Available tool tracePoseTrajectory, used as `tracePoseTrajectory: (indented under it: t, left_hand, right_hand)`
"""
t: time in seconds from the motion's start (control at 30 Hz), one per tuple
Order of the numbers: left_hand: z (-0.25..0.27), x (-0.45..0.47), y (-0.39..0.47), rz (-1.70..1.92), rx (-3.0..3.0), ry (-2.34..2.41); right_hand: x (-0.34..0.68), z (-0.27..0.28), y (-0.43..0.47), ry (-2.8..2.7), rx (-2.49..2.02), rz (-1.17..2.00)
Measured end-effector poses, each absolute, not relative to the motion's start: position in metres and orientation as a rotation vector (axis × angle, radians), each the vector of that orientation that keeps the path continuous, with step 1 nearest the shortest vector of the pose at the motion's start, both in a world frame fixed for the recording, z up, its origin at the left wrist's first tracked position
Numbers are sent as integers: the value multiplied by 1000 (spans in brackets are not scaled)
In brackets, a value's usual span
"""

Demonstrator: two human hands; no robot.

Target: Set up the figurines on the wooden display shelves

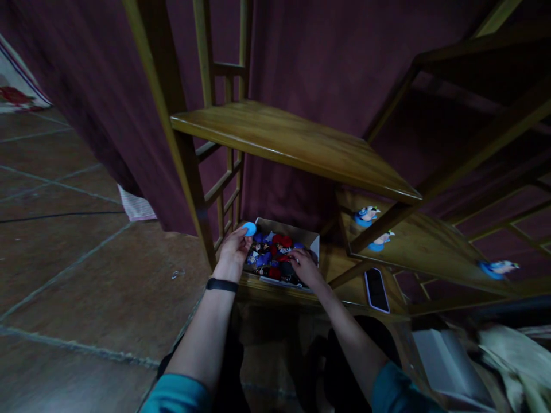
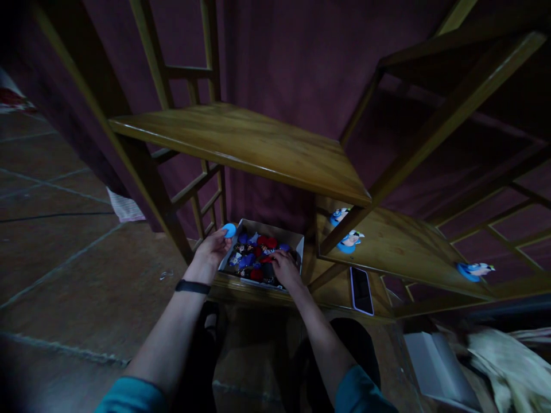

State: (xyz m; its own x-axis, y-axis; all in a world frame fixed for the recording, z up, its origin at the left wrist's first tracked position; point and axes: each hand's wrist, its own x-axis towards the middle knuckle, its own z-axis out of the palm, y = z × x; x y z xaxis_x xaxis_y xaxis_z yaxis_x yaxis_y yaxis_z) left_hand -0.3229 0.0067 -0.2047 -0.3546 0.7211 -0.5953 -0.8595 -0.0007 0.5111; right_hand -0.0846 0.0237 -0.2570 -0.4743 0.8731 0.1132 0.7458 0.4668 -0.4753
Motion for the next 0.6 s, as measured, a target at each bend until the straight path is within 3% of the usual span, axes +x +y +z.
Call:
tracePoseTrajectory:
  t: [0.2, 0.6]
  left_hand:
    - [-204, -322, 6, 1662, -216, 988]
    - [-206, -324, 7, 1677, -203, 979]
  right_hand:
    - [-103, -263, 11, -2603, -1154, 594]
    - [-87, -246, 45, -2357, -1624, 286]
